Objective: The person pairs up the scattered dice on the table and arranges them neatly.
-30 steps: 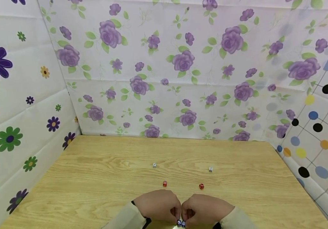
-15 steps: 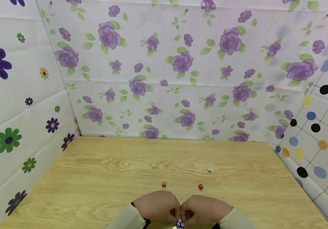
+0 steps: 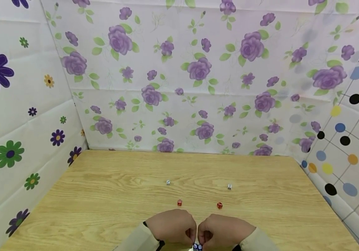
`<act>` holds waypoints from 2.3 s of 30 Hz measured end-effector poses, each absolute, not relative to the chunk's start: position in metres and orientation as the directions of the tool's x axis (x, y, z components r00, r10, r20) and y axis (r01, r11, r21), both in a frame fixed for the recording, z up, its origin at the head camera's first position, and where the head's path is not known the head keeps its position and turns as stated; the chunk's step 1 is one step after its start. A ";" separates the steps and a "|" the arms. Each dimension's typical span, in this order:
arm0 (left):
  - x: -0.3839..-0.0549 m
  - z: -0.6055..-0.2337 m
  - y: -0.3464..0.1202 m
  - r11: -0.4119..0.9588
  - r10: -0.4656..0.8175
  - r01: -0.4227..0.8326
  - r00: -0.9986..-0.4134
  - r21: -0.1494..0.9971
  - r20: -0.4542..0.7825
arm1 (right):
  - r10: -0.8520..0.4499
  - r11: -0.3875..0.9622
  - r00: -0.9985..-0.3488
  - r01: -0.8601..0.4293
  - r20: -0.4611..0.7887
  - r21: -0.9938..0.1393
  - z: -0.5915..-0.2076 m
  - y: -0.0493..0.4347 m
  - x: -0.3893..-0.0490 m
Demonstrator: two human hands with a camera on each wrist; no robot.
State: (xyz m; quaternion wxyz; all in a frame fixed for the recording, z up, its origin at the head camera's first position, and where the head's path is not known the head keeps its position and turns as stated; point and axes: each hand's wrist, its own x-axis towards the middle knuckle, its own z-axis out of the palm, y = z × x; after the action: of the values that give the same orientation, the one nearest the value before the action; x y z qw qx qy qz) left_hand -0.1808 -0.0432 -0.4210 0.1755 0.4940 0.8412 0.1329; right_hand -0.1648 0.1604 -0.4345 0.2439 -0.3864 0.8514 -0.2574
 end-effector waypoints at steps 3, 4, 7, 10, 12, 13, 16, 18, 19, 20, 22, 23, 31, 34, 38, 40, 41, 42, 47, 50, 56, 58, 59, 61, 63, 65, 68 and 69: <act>-0.181 -0.420 -0.043 0.480 0.876 0.778 -0.450 0.405 -0.173 | -0.783 0.572 -0.582 -0.534 -0.220 -0.623 -0.434 0.160 -0.165; -0.181 -0.420 -0.043 0.480 0.876 0.777 -0.450 0.407 -0.176 | -0.786 0.569 -0.579 -0.538 -0.218 -0.622 -0.434 0.160 -0.165; -0.181 -0.421 -0.043 0.479 0.876 0.775 -0.448 0.412 -0.177 | -0.793 0.559 -0.572 -0.544 -0.211 -0.625 -0.433 0.160 -0.165; -0.181 -0.423 -0.043 0.479 0.876 0.772 -0.450 0.418 -0.173 | -0.794 0.558 -0.572 -0.553 -0.205 -0.618 -0.433 0.160 -0.165; -0.181 -0.424 -0.043 0.481 0.875 0.770 -0.453 0.420 -0.170 | -0.792 0.561 -0.575 -0.554 -0.205 -0.615 -0.432 0.159 -0.164; -0.181 -0.424 -0.043 0.481 0.875 0.767 -0.454 0.424 -0.170 | -0.791 0.563 -0.576 -0.553 -0.207 -0.614 -0.432 0.159 -0.164; -0.181 -0.424 -0.044 0.481 0.874 0.762 -0.455 0.433 -0.171 | -0.795 0.557 -0.570 -0.549 -0.208 -0.623 -0.431 0.160 -0.164; -0.182 -0.423 -0.046 0.491 0.868 0.747 -0.464 0.449 -0.177 | -0.796 0.551 -0.569 -0.541 -0.206 -0.635 -0.431 0.162 -0.165; -0.183 -0.423 -0.047 0.497 0.864 0.738 -0.472 0.456 -0.176 | -0.791 0.553 -0.576 -0.530 -0.206 -0.642 -0.430 0.164 -0.165; -0.185 -0.422 -0.049 0.507 0.856 0.729 -0.489 0.459 -0.169 | -0.784 0.557 -0.587 -0.527 -0.199 -0.642 -0.430 0.165 -0.165; -0.189 -0.421 -0.052 0.535 0.832 0.708 -0.537 0.461 -0.140 | -0.753 0.578 -0.634 -0.512 -0.175 -0.636 -0.429 0.169 -0.168; -0.191 -0.421 -0.053 0.551 0.815 0.696 -0.568 0.460 -0.115 | -0.727 0.598 -0.669 -0.509 -0.152 -0.619 -0.428 0.171 -0.169; -0.209 -0.420 -0.066 0.758 0.596 0.613 -0.790 0.222 0.146 | -0.369 0.867 -0.910 -0.410 0.189 -0.284 -0.422 0.177 -0.184; -0.212 -0.423 -0.070 0.788 0.572 0.593 -0.804 0.162 0.163 | -0.290 0.929 -0.930 -0.330 0.226 -0.169 -0.425 0.182 -0.185; -0.214 -0.427 -0.072 0.776 0.593 0.605 -0.796 0.180 0.121 | -0.266 0.941 -0.949 -0.294 0.168 -0.170 -0.432 0.189 -0.186; -0.215 -0.429 -0.073 0.765 0.605 0.613 -0.789 0.197 0.103 | -0.275 0.936 -0.950 -0.299 0.145 -0.187 -0.435 0.190 -0.187; -0.215 -0.430 -0.073 0.762 0.610 0.616 -0.786 0.202 0.098 | -0.280 0.933 -0.950 -0.304 0.140 -0.193 -0.436 0.191 -0.187; -0.216 -0.430 -0.073 0.759 0.612 0.616 -0.785 0.208 0.094 | -0.285 0.932 -0.949 -0.308 0.138 -0.193 -0.437 0.190 -0.187; -0.218 -0.431 -0.074 0.749 0.615 0.616 -0.784 0.243 0.088 | -0.285 0.935 -0.949 -0.306 0.136 -0.180 -0.436 0.187 -0.188; -0.218 -0.429 -0.076 0.744 0.612 0.607 -0.787 0.279 0.079 | -0.285 0.933 -0.950 -0.305 0.127 -0.191 -0.435 0.186 -0.188; -0.219 -0.427 -0.076 0.745 0.593 0.580 -0.802 0.330 0.069 | -0.277 0.934 -0.953 -0.297 0.122 -0.198 -0.431 0.186 -0.189; -0.218 -0.426 -0.075 0.745 0.590 0.579 -0.804 0.330 0.078 | -0.271 0.936 -0.956 -0.288 0.110 -0.200 -0.431 0.186 -0.188; -0.218 -0.426 -0.074 0.746 0.589 0.580 -0.804 0.328 0.083 | -0.267 0.938 -0.958 -0.283 0.102 -0.202 -0.431 0.186 -0.188; -0.217 -0.426 -0.073 0.748 0.583 0.575 -0.808 0.331 0.085 | -0.259 0.941 -0.962 -0.272 0.092 -0.200 -0.431 0.186 -0.188; -0.217 -0.427 -0.072 0.751 0.579 0.570 -0.811 0.333 0.083 | -0.250 0.945 -0.964 -0.263 0.088 -0.196 -0.431 0.186 -0.187; -0.216 -0.427 -0.071 0.753 0.576 0.566 -0.813 0.336 0.080 | -0.241 0.948 -0.967 -0.253 0.083 -0.195 -0.432 0.185 -0.187; -0.216 -0.428 -0.070 0.752 0.578 0.566 -0.813 0.338 0.077 | -0.227 0.951 -0.971 -0.237 0.072 -0.199 -0.432 0.185 -0.187; -0.215 -0.427 -0.070 0.751 0.578 0.565 -0.813 0.342 0.075 | -0.223 0.951 -0.973 -0.232 0.065 -0.202 -0.432 0.185 -0.187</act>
State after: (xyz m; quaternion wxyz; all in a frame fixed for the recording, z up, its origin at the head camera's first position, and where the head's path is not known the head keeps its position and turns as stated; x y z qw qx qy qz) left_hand -0.2154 -0.0699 -0.4274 0.0179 0.3055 0.9354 0.1770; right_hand -0.1868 0.1851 -0.4319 -0.0207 -0.1151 0.9876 -0.1049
